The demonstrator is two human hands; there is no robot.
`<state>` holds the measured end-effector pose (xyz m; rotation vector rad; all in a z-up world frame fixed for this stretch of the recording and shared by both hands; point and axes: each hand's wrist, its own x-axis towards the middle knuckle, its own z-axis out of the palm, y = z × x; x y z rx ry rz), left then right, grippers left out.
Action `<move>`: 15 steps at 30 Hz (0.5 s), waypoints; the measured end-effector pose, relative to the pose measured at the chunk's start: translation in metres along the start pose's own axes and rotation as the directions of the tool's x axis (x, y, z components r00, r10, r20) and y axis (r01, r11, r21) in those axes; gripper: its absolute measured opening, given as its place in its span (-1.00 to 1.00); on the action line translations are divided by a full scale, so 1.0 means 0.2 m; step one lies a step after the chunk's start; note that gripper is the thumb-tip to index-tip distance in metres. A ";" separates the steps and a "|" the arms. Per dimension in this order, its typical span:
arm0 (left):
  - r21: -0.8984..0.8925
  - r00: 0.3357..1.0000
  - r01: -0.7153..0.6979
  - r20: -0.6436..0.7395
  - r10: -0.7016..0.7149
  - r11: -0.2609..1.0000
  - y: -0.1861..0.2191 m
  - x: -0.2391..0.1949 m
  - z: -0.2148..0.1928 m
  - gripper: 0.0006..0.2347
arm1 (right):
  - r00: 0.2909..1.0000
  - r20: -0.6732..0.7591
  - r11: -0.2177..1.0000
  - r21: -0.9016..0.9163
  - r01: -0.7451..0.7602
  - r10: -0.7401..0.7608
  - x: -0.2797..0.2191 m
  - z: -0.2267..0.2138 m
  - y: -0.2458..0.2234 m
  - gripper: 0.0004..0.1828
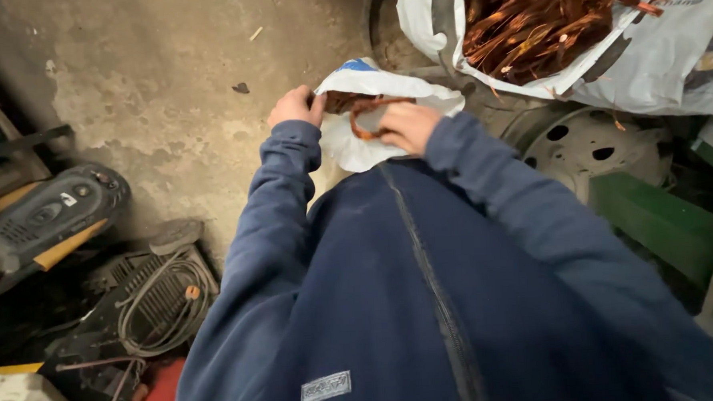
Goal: Sorting copper wire scrap into a smaller bag.
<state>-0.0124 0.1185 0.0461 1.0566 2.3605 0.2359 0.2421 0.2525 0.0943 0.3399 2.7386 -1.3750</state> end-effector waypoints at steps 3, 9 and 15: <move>-0.011 1.000 -0.018 0.023 0.018 1.000 -0.04 -0.03 0.01 -0.69 | 0.996 -0.073 0.997 -0.053 -0.063 0.059 0.13 0.17 0.07 -0.57; -0.104 0.996 -0.043 -0.080 0.035 0.994 -0.10 -0.02 0.04 -0.68 | 0.988 -0.109 0.994 0.026 -0.109 0.111 -0.06 0.06 0.03 -0.51; -0.210 0.993 -0.041 -0.120 0.015 0.977 -0.17 -0.02 0.10 -0.73 | 0.896 -0.295 0.941 0.174 -0.291 0.332 -0.50 -0.38 -0.05 -0.64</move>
